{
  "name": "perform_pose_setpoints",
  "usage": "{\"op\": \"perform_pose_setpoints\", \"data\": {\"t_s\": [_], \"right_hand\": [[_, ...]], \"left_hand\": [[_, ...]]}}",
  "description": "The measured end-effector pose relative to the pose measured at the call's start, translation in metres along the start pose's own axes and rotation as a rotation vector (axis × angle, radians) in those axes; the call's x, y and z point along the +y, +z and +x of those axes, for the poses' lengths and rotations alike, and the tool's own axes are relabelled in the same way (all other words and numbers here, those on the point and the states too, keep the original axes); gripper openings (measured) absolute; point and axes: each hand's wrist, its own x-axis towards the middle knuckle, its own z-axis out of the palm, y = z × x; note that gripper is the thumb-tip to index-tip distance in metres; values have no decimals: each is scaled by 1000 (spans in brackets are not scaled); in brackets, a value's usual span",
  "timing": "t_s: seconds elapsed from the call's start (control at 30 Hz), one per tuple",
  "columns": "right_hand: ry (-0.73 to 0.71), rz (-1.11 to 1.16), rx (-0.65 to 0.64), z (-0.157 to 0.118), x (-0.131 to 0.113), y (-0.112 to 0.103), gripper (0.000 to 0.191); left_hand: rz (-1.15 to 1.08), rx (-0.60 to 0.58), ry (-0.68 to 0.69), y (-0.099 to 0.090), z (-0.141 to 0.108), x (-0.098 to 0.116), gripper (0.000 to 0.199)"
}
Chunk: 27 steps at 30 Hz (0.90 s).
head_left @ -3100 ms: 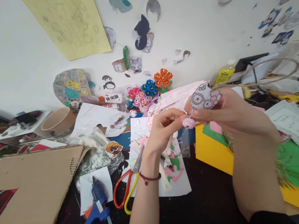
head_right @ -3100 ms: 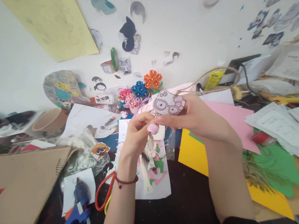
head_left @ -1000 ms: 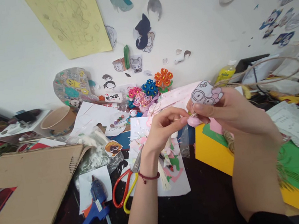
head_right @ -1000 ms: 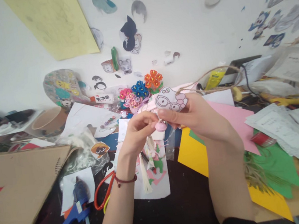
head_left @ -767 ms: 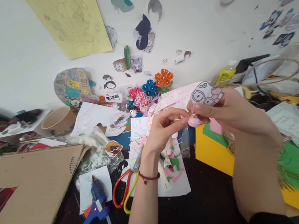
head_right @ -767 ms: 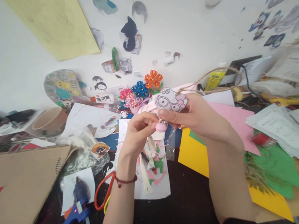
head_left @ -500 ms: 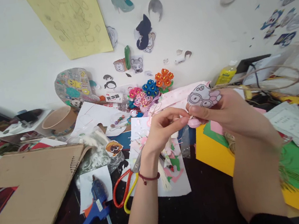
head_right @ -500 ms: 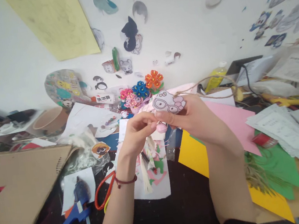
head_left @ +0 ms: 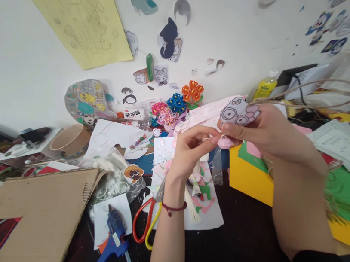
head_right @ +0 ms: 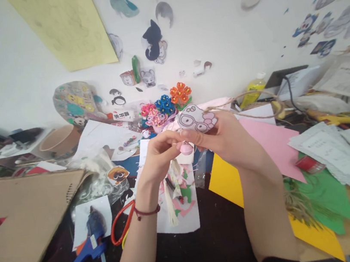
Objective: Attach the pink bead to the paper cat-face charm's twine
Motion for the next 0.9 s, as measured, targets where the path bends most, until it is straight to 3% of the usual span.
{"op": "perform_pose_setpoints", "data": {"t_s": [0.9], "right_hand": [[-24, -67, -2, 1, 1, -1, 38]], "left_hand": [[1, -24, 16, -4, 0, -4, 20]]}}
